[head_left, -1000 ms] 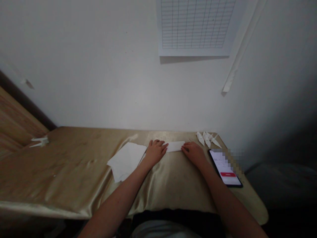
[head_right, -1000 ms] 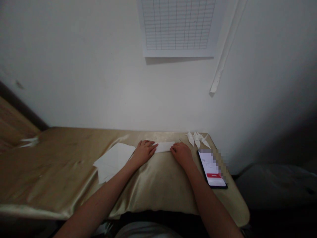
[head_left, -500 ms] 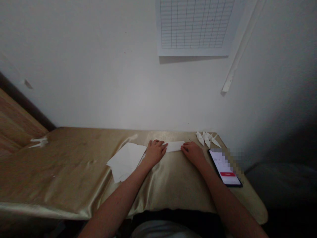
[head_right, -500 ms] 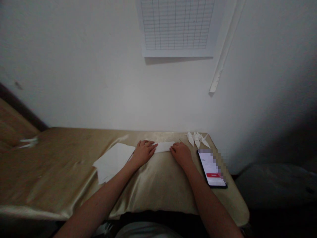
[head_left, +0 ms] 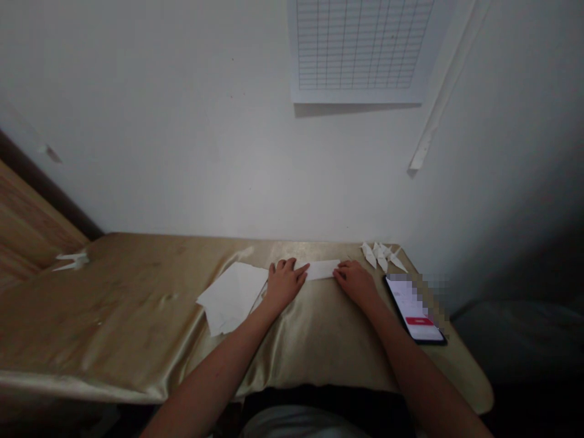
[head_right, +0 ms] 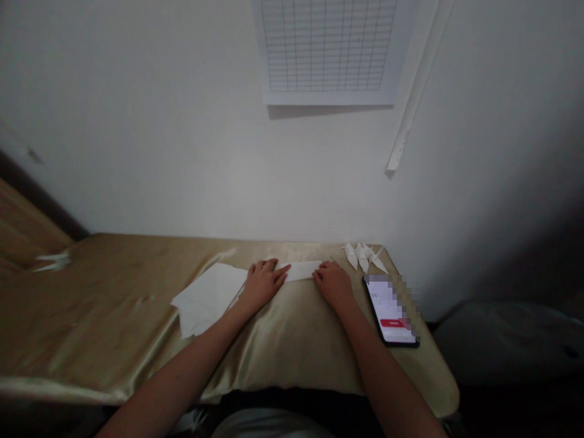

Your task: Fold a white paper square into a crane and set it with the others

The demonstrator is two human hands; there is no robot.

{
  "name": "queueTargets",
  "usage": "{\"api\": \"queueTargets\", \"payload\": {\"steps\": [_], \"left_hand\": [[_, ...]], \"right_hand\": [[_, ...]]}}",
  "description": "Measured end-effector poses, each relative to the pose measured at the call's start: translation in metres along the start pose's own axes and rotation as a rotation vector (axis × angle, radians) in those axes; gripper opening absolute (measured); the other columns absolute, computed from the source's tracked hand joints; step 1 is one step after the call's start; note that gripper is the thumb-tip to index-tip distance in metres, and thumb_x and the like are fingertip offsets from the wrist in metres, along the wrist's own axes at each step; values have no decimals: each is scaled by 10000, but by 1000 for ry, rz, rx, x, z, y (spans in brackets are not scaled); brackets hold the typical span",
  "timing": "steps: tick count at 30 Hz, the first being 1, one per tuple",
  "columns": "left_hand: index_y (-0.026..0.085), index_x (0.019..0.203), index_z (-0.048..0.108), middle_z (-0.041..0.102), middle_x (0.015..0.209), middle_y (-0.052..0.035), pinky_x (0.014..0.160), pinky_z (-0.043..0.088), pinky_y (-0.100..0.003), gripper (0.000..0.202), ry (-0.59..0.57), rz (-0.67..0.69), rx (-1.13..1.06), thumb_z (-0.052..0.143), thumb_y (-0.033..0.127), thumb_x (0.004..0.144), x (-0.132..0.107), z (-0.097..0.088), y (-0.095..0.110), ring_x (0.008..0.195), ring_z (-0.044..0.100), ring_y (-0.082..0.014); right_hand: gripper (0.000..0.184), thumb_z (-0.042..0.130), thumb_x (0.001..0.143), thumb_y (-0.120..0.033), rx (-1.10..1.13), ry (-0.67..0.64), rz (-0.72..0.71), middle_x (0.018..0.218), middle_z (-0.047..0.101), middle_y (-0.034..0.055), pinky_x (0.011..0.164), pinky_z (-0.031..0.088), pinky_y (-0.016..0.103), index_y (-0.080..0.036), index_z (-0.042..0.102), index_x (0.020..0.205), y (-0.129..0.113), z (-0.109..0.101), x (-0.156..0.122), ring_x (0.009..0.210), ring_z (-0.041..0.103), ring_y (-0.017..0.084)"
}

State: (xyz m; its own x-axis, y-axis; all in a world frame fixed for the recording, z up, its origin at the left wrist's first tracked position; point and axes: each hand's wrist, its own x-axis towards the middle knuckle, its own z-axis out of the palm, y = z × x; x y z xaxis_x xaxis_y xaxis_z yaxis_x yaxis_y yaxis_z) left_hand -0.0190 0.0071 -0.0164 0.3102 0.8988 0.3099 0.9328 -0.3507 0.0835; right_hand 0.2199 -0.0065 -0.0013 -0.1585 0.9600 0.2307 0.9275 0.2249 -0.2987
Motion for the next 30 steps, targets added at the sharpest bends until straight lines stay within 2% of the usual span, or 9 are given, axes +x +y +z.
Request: {"api": "queueTargets", "payload": {"steps": [17, 23, 26, 30], "left_hand": [[447, 1409, 569, 555, 1412, -87, 1070, 313, -603, 414, -12, 9, -3, 418, 430, 1024, 1, 3, 1, 1244, 462, -355], [431, 1393, 585, 561, 1448, -44, 1106, 296, -609, 398, -31, 72, -49, 416, 434, 1032, 1, 7, -2, 1280, 453, -338], [434, 1381, 596, 582, 1433, -26, 1105, 304, -605, 389, -34, 91, -92, 429, 453, 1030, 0, 8, -1, 1275, 455, -329], [426, 1362, 616, 600, 1419, -6, 1119, 290, -590, 373, -31, 124, -128, 466, 446, 1021, -1, 7, 2, 1274, 451, -316]], "right_hand": [[309, 513, 988, -365, -1, 5, 40, 1132, 712, 96, 873, 481, 305, -216, 781, 945, -2, 2, 0, 1112, 614, 219], [294, 525, 979, -370, -1, 7, 51, 1094, 712, 83, 803, 471, 289, -217, 765, 907, -1, 1, -1, 1029, 636, 201], [344, 497, 989, -393, -52, 16, 77, 1030, 712, 95, 781, 468, 301, -202, 754, 861, -1, 0, -1, 975, 642, 210], [344, 507, 982, -387, -107, 98, 67, 974, 702, 109, 862, 470, 325, -188, 742, 829, -1, 0, 0, 982, 623, 228]]}}
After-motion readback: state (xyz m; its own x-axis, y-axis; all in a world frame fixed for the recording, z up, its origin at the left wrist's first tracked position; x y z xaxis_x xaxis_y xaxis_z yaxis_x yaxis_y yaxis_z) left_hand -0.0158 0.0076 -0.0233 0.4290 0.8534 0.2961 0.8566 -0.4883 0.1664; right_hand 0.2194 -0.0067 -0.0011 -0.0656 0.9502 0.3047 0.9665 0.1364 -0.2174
